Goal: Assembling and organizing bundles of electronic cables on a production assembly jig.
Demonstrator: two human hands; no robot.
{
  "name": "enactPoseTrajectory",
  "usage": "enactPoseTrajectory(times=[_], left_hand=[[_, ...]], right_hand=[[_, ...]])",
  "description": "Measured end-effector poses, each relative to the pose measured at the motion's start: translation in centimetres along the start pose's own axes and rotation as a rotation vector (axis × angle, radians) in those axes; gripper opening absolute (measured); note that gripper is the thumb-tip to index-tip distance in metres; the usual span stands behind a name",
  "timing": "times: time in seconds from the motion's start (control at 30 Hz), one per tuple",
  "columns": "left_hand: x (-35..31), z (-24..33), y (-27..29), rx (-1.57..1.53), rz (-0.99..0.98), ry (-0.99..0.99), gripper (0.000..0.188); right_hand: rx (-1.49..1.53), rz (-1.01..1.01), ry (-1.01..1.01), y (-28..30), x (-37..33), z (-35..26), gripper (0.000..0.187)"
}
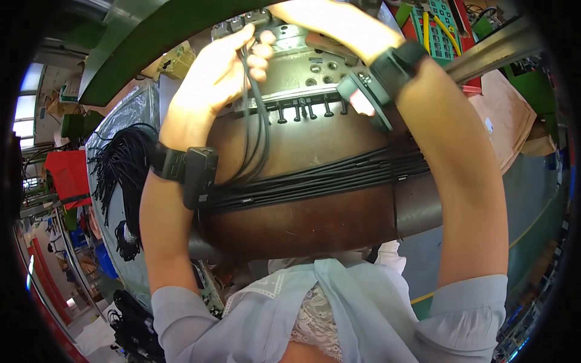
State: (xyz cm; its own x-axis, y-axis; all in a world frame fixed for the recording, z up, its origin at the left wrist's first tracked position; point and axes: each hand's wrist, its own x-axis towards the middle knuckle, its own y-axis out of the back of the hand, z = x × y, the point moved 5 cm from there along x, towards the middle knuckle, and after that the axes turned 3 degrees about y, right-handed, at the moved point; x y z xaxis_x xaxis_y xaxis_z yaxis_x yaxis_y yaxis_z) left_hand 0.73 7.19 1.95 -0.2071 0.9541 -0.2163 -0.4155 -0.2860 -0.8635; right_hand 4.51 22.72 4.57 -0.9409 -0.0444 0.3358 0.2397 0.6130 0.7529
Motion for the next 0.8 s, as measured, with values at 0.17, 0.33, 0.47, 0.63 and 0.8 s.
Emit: enactPoseTrajectory(times=[0.17,0.33,0.47,0.63,0.8], left_hand=[[-3.8,3.9,-0.1,2.065,0.904,-0.652,0.017],[-3.5,3.3,0.0,2.604,0.496,-1.461,0.027],[-3.0,2.6,0.5,2.542,0.579,-1.152,0.037],[-3.0,3.6,-0.5,2.493,0.579,-1.205,0.017],[-3.3,3.5,-0.5,2.467,0.694,-1.141,0.026]], right_hand=[[-0.587,0.225,0.518,-2.5,-0.9,-4.5,0.033],[-0.561,0.100,0.366,-3.1,-0.5,-3.6,0.036],[-0.557,0.182,0.313,-3.0,-1.0,-1.4,0.036],[-0.333,0.065,-0.111,-2.1,0.2,2.1,0.038],[-0.353,0.103,-0.072,-1.8,0.2,0.9,0.040]])
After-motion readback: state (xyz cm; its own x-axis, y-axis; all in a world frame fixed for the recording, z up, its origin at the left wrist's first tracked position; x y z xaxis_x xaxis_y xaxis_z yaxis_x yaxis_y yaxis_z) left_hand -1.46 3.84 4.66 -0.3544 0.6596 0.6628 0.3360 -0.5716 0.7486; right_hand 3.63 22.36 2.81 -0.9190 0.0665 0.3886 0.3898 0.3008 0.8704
